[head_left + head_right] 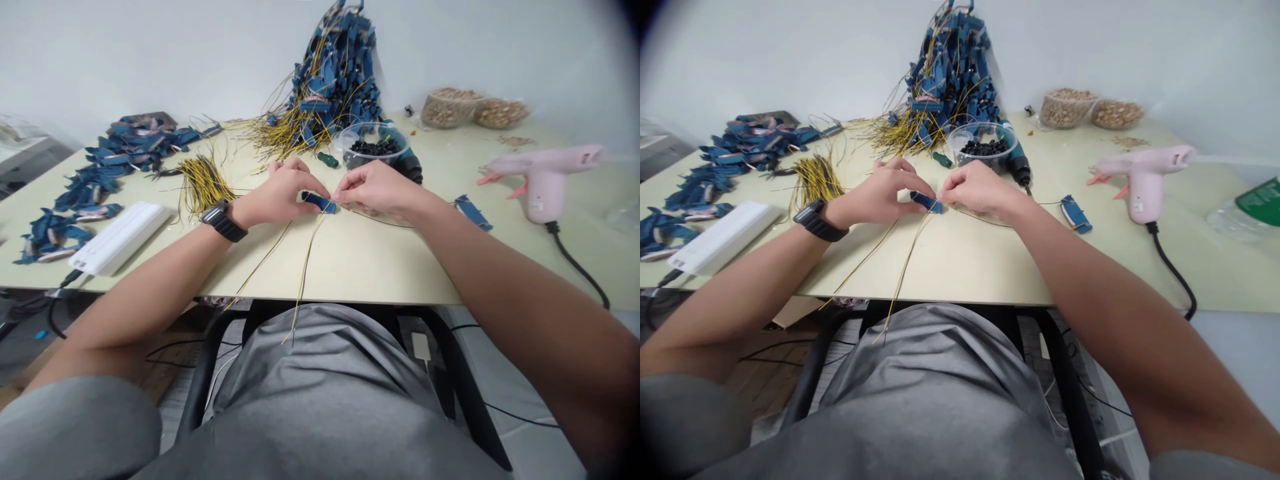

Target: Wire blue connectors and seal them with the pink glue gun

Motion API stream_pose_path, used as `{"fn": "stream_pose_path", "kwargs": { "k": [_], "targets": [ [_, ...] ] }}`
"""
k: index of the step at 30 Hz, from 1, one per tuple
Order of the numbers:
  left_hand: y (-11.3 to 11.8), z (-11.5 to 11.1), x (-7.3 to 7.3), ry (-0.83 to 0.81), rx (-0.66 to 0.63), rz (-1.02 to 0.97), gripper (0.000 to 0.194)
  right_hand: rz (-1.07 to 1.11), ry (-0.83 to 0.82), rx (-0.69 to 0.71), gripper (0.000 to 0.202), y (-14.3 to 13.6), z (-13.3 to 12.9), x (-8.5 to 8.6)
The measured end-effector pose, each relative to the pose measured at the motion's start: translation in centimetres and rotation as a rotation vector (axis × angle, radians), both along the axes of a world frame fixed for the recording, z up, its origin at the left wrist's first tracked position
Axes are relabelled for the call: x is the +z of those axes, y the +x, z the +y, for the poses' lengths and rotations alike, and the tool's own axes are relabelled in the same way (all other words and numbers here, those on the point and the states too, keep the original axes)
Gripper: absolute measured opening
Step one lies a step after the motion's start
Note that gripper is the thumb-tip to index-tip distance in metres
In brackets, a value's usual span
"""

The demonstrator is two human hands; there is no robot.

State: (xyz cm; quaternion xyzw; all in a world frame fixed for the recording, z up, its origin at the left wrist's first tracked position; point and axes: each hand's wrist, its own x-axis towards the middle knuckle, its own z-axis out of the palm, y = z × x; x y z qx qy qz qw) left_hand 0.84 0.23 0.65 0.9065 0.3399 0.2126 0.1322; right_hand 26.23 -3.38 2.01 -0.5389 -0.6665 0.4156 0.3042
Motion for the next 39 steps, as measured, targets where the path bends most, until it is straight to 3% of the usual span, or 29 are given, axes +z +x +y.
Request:
{"fn": "stream_pose_path", "kwargs": {
  "k": [9, 22, 39],
  "targets": [
    [0.0, 0.6, -0.7, 0.008, 0.004, -0.019, 0.031, 0.036, -0.042, 0.024, 0.035, 0.2, 0.7, -0.9],
    [-0.3, 1.0, -1.0, 0.032, -0.027, -0.017, 0.024, 0.101, -0.198, -0.031, 0.033, -0.4, 0.7, -0.3],
    [-0.1, 0.7, -1.0, -0.029, -0.002, -0.060, 0.017, 0.135, -0.207, 0.056, 0.037, 0.4, 1.7, -1.2]
  ]
}}
